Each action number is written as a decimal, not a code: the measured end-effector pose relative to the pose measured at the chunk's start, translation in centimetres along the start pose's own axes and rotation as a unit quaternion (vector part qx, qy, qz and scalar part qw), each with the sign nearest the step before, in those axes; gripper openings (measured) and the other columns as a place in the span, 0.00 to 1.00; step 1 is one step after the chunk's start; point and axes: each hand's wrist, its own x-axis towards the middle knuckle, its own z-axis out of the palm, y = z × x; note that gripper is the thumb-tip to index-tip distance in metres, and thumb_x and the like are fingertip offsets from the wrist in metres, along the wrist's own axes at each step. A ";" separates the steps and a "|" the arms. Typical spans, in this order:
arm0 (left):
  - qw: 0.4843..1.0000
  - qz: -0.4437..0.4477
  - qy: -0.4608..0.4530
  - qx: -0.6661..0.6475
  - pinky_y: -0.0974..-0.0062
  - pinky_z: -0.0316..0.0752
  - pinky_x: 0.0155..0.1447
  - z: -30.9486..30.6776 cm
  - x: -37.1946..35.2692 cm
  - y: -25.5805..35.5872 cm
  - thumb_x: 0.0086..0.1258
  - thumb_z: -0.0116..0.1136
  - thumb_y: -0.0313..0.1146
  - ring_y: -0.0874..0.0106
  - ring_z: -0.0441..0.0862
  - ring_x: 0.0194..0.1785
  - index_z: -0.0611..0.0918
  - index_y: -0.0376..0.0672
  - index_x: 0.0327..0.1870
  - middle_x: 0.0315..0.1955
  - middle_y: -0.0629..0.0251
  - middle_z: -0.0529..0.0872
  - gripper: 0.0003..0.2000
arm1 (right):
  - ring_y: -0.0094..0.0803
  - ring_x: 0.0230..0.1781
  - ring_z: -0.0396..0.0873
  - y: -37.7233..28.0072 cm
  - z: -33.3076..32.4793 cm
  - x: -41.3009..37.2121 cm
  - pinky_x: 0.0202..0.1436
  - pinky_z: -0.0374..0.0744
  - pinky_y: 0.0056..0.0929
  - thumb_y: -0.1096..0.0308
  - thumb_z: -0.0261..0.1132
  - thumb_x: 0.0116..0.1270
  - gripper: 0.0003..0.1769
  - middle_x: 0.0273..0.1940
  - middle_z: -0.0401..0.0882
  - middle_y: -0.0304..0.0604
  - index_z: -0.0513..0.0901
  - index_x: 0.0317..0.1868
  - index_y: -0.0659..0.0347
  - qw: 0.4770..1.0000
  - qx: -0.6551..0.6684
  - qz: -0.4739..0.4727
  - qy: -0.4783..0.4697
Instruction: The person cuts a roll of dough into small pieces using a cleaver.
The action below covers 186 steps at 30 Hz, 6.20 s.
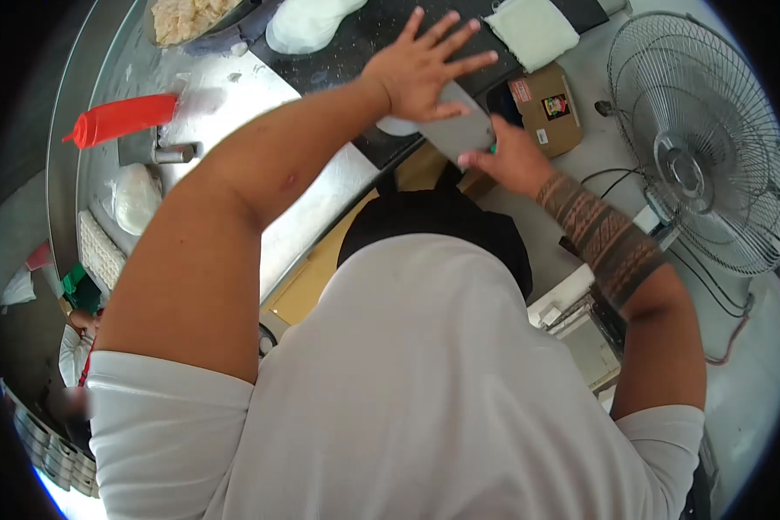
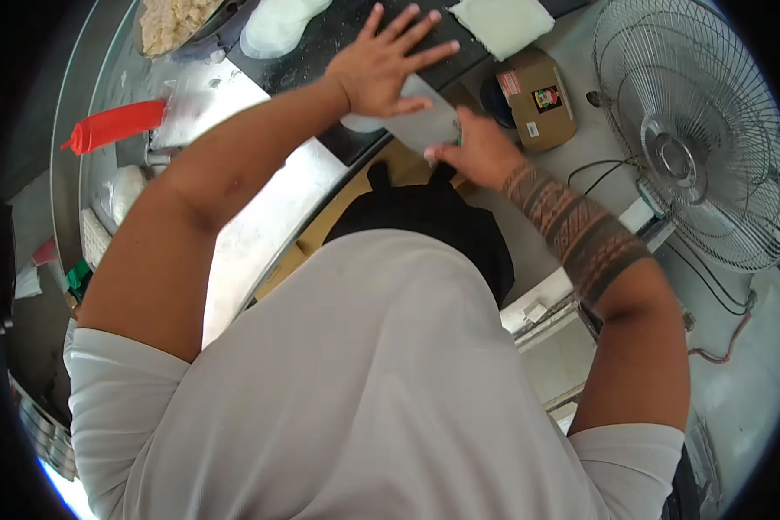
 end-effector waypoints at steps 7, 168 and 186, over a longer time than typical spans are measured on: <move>0.994 0.030 0.038 -0.095 0.32 0.48 0.84 -2.0 1.9 -5.6 0.69 0.60 0.67 0.39 0.51 0.87 0.58 0.55 0.88 0.85 0.38 0.52 0.49 | 0.46 0.51 0.87 -3.5 -3.4 3.8 0.57 0.83 0.43 0.44 0.81 0.62 0.39 0.52 0.88 0.58 0.83 0.60 0.68 0.996 -0.060 -0.032 0.066; 0.982 -0.141 0.058 -0.112 0.37 0.38 0.87 0.4 -3.6 6.4 0.74 0.47 0.76 0.38 0.46 0.88 0.56 0.62 0.89 0.86 0.42 0.51 0.47 | 0.20 0.17 0.71 -3.7 -11.8 -3.9 0.19 0.73 0.25 0.50 0.71 0.78 0.22 0.25 0.74 0.34 0.77 0.45 0.61 0.880 0.372 -0.064 0.288; 0.946 -0.185 0.152 -0.220 0.46 0.42 0.89 -1.4 -4.2 -1.4 0.80 0.55 0.60 0.44 0.47 0.89 0.57 0.54 0.88 0.87 0.46 0.52 0.41 | 0.29 0.27 0.83 2.3 -0.9 1.6 0.30 0.82 0.31 0.57 0.82 0.64 0.31 0.42 0.88 0.43 0.82 0.60 0.67 0.992 0.109 -0.060 -0.033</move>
